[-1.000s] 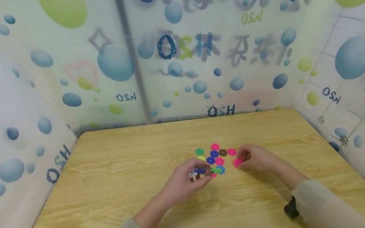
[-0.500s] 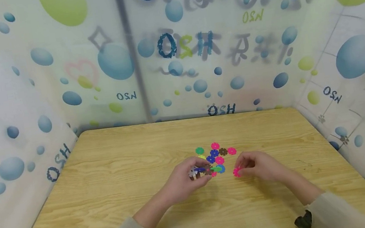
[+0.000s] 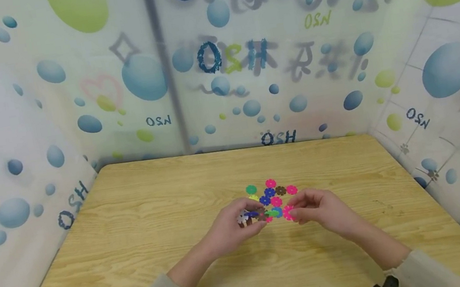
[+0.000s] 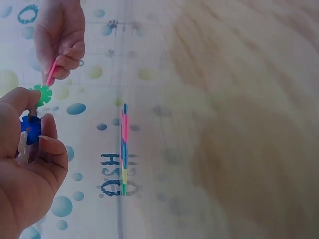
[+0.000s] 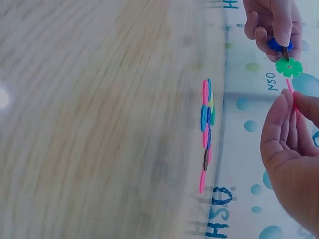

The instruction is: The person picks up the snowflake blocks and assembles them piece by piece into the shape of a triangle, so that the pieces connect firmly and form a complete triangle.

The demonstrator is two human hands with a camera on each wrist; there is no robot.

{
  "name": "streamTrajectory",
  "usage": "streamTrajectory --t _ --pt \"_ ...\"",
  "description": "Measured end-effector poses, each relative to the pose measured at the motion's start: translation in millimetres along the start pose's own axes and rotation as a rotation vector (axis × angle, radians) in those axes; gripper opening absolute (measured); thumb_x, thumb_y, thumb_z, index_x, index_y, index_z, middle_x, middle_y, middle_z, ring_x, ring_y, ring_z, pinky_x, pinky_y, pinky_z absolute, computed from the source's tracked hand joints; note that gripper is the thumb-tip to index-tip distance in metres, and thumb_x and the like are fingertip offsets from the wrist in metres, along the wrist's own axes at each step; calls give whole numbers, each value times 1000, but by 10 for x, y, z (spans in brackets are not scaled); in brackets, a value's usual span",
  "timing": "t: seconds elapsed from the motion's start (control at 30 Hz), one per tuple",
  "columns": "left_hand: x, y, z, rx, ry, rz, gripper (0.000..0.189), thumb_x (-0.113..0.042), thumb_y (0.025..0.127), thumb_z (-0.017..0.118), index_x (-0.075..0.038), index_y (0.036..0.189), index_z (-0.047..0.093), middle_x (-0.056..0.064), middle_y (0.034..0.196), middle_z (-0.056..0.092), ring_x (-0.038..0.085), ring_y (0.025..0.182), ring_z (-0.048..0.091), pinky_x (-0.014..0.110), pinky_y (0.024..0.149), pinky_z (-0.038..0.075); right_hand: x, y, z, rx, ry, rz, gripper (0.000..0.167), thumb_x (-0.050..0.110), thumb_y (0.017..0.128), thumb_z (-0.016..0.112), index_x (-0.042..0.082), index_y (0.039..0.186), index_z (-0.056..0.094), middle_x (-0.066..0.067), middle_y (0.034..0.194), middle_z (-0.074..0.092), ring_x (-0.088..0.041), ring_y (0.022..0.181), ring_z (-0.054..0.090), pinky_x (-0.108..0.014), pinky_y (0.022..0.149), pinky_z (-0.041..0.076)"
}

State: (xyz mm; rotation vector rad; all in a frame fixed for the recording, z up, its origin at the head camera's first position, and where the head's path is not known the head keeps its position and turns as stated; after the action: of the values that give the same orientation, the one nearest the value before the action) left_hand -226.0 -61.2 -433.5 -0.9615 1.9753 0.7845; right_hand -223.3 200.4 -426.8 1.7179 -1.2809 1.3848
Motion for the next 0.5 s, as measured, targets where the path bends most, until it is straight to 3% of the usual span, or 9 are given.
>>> streamTrajectory --t 0.13,0.5 --pt "-3 0 8 1 2 9 32 -21 102 79 -12 132 71 1 126 76 22 121 72 25 83 62 -30 6 19 7 49 3 38 25 107 75 -4 130 67 -8 110 76 -17 99 74 -36 94 65" --pt "-1 6 31 15 13 28 32 -21 103 79 -12 133 70 1 126 76 21 119 72 24 82 62 -2 3 55 11 78 12 39 24 106 76 -4 131 66 -7 110 76 -17 100 74 -40 95 66"
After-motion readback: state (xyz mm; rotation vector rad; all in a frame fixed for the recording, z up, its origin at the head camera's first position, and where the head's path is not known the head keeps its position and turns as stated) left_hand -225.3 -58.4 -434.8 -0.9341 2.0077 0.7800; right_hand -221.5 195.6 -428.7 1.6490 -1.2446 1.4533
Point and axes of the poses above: each hand's wrist, its own y-axis towards the middle knuckle, its own z-axis out of the palm, x = y × z, the point moved 4 cm from there along y, towards the middle knuckle
